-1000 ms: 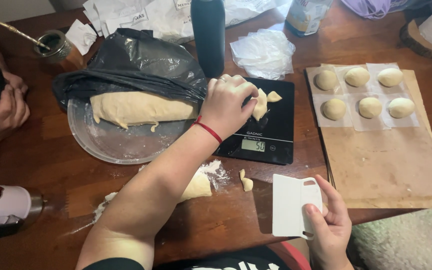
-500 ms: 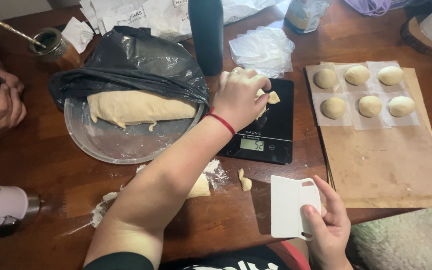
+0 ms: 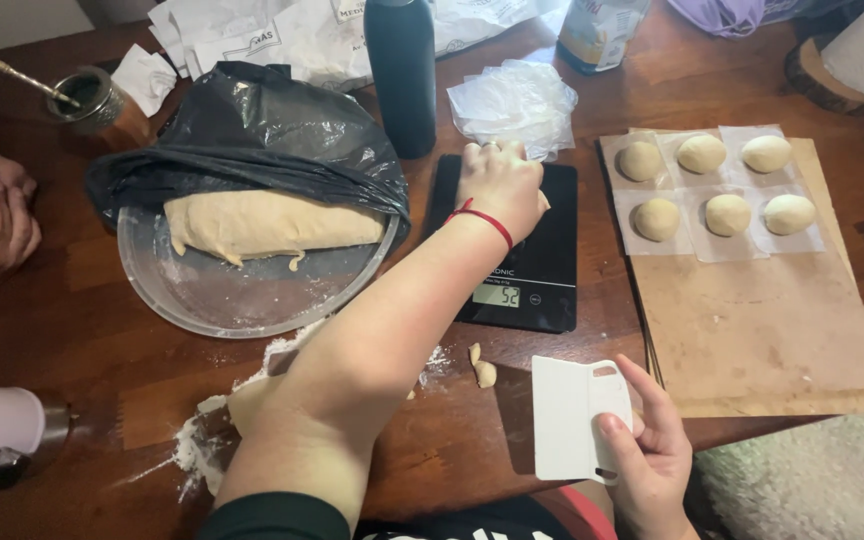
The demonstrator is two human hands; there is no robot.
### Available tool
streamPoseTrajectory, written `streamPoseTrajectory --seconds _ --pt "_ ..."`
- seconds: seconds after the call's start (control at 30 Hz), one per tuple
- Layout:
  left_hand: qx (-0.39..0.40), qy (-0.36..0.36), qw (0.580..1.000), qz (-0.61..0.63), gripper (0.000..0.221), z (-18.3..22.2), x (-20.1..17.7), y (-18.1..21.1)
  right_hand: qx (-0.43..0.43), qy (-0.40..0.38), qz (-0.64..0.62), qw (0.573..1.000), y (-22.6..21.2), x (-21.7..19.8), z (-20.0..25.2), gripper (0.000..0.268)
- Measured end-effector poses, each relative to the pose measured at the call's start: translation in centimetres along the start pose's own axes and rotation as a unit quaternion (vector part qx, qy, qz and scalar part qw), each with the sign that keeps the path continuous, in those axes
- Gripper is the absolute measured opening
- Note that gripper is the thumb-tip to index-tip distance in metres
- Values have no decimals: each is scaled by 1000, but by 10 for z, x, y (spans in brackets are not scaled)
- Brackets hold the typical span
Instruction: Cutting, weighing, and shaping dough into small balls on a wooden table
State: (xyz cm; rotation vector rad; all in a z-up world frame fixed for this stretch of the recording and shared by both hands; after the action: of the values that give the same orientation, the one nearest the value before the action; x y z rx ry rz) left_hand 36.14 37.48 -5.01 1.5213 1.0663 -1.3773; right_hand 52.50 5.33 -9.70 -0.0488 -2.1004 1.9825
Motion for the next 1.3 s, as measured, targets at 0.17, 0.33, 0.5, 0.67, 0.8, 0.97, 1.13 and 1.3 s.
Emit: streamPoseTrajectory --seconds 0.17,0.33,0.5,0.67,0.8,0.97,1.13,1.3 --pt "-2 17 997 81 12 6 -20 -9 8 -4 0 1000 -5 3 -1 63" --pt "-20 2 979 203 12 36 -49 -31 -3 -17 29 999 -11 6 -2 61" --pt "5 72 992 100 18 46 -2 -49 -11 -33 21 999 -12 8 -3 61" --pt "71 119 990 30 25 54 2 -45 1 -23 40 999 -15 9 -3 60" --pt "79 34 996 38 31 54 3 -47 11 -20 24 999 -16 12 -3 61" --pt "51 104 986 117 17 61 1 -55 -10 -30 34 999 -16 12 -5 61" --pt "34 141 981 129 18 76 -21 -62 -1 -44 16 999 -16 11 -7 63" --pt "-33 74 989 124 35 91 -33 -60 -14 -43 8 999 -12 11 -10 64"
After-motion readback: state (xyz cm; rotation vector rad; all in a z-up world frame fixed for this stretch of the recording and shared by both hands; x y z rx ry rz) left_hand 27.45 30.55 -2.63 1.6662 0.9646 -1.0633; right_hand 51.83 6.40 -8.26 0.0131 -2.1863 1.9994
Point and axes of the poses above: each hand's wrist, its own z-axis away from the middle knuckle, its own x-axis out of the palm, y = z × x, the point moved 2 cm from there along -z, towards the middle knuckle, and after that the axes turned 4 degrees about -y, right-handed, at the moved point
